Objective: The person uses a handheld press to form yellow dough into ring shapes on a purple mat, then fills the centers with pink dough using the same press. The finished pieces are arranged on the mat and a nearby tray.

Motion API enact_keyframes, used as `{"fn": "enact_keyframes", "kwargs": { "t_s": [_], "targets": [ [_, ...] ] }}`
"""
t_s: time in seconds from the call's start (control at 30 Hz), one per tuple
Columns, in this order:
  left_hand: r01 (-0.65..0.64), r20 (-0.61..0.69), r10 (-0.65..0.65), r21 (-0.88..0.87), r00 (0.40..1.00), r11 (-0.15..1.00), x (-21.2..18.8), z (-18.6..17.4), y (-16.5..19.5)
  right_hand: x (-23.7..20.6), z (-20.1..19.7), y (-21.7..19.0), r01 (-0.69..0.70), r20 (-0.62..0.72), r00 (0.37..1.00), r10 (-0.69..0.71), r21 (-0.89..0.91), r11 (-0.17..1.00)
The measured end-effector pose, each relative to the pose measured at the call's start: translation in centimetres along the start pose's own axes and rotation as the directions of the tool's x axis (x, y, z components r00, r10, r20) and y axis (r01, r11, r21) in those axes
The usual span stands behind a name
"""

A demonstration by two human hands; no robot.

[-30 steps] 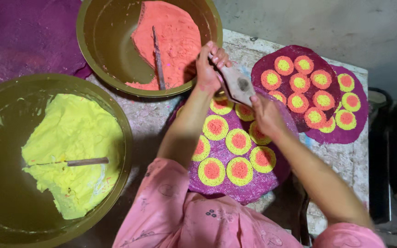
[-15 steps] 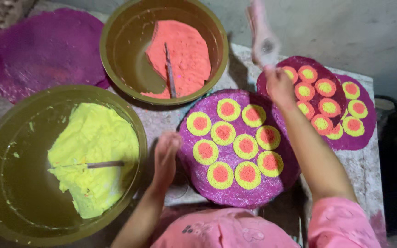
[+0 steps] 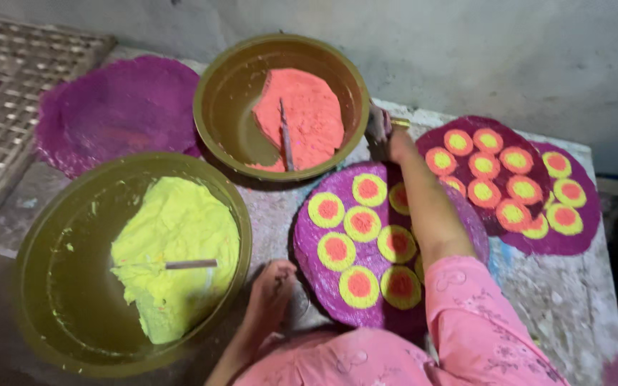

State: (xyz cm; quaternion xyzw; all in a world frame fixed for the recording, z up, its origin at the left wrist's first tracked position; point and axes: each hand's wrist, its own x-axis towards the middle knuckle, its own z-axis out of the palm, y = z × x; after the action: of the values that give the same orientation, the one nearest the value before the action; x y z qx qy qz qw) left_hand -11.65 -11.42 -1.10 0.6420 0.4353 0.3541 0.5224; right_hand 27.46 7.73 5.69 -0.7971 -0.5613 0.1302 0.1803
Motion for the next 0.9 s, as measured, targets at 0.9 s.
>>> {"fn": "enact_keyframes", "kwargs": {
  "t_s": [0.9],
  "targets": [
    [0.026,0.028,-0.035,0.263,0.999,0.964,8.7,2.1,0.2,-26.8,-2.4,9.9,-0.170,-0.431,0.896,0.102,-0.122,0.978]
  ]
}}
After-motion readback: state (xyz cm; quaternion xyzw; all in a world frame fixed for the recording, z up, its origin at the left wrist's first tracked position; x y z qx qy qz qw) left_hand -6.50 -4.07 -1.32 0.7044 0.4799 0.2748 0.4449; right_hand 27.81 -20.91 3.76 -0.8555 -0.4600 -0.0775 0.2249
